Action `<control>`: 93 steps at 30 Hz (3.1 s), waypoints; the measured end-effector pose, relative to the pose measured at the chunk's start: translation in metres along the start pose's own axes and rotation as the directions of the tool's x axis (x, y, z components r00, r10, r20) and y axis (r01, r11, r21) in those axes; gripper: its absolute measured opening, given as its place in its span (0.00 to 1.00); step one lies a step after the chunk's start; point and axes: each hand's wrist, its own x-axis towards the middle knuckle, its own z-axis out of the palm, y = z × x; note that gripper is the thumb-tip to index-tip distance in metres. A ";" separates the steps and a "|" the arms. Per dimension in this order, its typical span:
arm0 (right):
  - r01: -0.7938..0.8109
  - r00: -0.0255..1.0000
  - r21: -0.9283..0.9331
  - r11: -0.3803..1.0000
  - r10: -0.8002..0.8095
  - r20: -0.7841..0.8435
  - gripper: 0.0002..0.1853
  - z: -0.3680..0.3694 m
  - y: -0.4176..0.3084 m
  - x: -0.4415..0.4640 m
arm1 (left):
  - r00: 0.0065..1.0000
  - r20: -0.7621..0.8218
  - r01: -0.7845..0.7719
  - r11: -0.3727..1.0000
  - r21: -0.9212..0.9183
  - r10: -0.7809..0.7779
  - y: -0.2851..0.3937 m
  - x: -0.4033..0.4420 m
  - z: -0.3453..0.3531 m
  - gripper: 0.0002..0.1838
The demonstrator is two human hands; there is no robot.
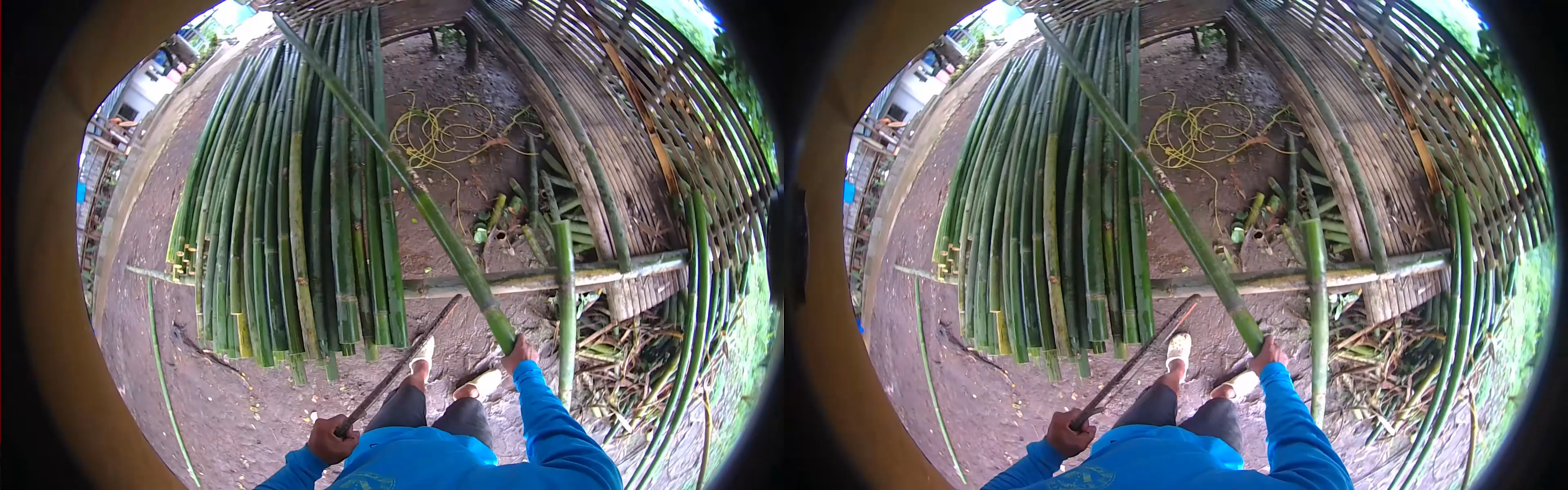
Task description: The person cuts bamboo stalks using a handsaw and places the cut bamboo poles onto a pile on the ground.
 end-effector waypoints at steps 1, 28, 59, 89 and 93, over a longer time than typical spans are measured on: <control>0.019 0.999 -0.001 1.000 -0.019 0.042 0.29 -0.017 -0.021 -0.001 | 0.997 -0.046 -0.060 0.998 -0.012 0.060 -0.005 -0.001 0.002 0.10; -0.530 0.824 0.114 0.840 0.542 -0.164 0.59 0.042 0.234 -0.150 | 0.935 -0.328 -0.025 0.948 0.317 0.134 -0.010 0.007 -0.027 0.07; -0.028 0.814 0.441 0.897 0.276 -0.510 0.60 -0.047 0.156 -0.011 | 0.932 0.071 -0.358 0.868 0.345 0.356 0.087 0.181 0.085 0.08; -0.044 0.758 0.209 0.977 0.169 -0.630 0.58 -0.283 0.054 0.099 | 0.844 0.345 -0.489 0.854 0.177 0.411 0.244 0.396 0.183 0.10; -0.503 0.846 0.210 0.838 0.528 -0.080 0.63 -0.174 0.163 -0.018 | 0.817 0.387 -0.520 0.836 0.175 0.427 0.244 0.401 0.182 0.10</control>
